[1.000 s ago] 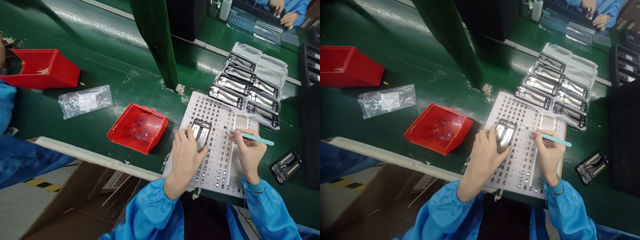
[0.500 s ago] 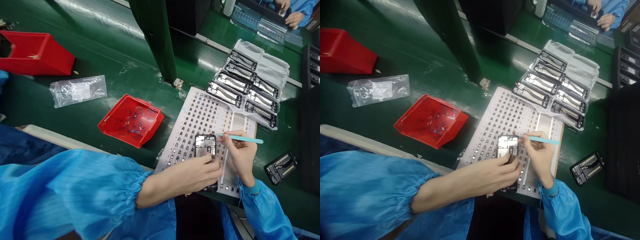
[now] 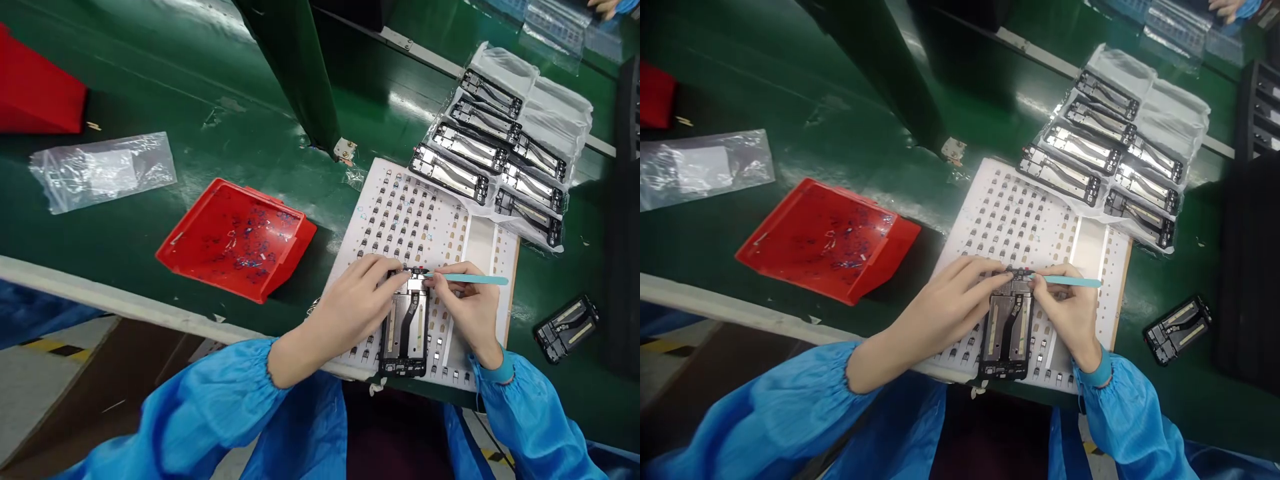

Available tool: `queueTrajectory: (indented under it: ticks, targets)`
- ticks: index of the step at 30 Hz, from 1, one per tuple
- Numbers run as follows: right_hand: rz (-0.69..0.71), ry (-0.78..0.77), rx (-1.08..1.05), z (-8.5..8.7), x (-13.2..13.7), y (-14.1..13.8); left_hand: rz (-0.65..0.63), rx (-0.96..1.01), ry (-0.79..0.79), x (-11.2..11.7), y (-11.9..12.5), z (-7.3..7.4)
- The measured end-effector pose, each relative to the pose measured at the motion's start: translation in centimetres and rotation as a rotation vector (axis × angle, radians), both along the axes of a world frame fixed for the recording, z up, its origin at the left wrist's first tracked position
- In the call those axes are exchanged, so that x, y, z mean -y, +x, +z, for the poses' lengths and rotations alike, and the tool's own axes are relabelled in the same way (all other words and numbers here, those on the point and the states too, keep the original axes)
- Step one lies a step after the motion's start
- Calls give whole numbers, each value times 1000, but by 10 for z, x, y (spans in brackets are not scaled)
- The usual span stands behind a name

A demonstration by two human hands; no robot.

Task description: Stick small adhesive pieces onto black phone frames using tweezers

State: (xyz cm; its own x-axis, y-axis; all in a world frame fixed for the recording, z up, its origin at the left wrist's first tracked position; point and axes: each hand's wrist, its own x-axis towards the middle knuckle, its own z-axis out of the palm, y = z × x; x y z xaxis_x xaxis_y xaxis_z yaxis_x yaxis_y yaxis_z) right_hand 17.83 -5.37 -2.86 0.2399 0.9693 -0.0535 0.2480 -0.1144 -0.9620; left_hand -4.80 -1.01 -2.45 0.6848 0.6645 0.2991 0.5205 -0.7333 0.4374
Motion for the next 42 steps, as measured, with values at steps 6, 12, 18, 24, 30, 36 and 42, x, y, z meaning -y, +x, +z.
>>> queueTrajectory:
  ticks: [6,12,18,24,30,36,42]
  targets:
    - [0,-10,27,-4,0,-1,-33,-45,73,-1,10,-9]
    - [11,23,48,8,1,0,-76,-167,175,2,11,-12]
    - [-287,191,186,30,25,45,-67,-159,132,0,10,-11]
    - [-335,82,75,15,48,77,-50,-139,150,-1,19,-5]
    - [-249,56,-30,0,31,76,-262,-102,57,-1,71,-3]
    - [-222,-6,-56,-8,24,79,-318,-186,28,-10,87,-15]
    - [-216,-16,-19,-7,25,79,-323,-173,21,-10,85,-15]
